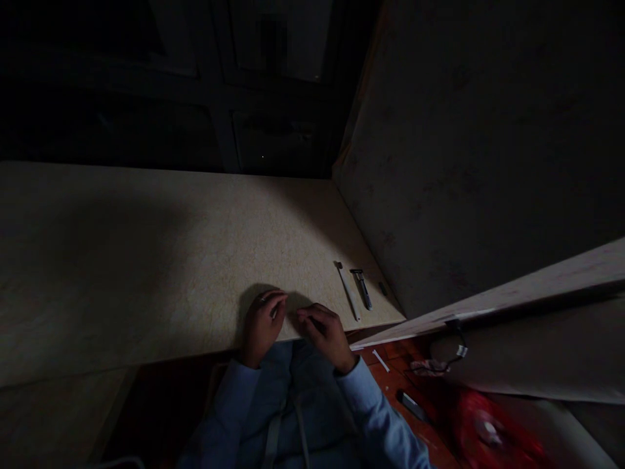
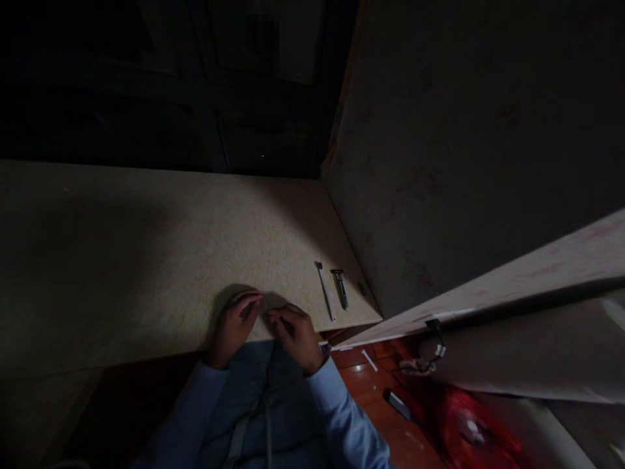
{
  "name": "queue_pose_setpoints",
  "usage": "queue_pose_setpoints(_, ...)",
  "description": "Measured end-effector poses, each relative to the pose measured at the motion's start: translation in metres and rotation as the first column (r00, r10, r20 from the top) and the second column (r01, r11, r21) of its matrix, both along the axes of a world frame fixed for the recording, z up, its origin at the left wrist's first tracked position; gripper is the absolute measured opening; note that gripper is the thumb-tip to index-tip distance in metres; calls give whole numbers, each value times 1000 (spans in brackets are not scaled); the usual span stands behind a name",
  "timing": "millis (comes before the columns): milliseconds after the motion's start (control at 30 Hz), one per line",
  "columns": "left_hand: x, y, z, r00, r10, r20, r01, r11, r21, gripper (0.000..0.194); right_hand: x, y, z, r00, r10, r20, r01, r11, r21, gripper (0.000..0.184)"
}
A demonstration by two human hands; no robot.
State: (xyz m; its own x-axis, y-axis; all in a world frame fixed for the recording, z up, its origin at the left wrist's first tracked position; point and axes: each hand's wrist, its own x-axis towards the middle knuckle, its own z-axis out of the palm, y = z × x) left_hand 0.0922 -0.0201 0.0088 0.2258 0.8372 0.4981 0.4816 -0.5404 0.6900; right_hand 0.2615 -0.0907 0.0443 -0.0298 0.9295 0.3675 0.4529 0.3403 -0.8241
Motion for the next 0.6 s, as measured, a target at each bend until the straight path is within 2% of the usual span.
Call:
queue_pose_setpoints(100,0,0,0,1000,-6,7,6,1000,-3,19,28,-10,10,995,-93,26,93,996,-2,23)
queue_pose_setpoints(167,0,0,0,1000,-11,17,11,1000,-1,19,56,-11,15,976,-204,81,205,979,-3,24)
queue_pose_setpoints(267,0,-1,-1,999,-9,33,9,1000,-1,18,101,-5,16,886,-413,211,426,905,-15,32)
queue_pose_setpoints(300,0,-1,0,999,-9,34,9,1000,-3,19,114,-1,15,862,-450,234,465,885,-14,35)
queue_pose_setpoints(433,0,-2,2,999,-7,39,7,1000,-6,19,147,13,10,811,-486,325,521,853,-26,35)
queue_pose_setpoints(600,0,-4,3,999,-7,37,8,1000,-27,19,150,18,-1,798,-436,416,514,853,-91,27)
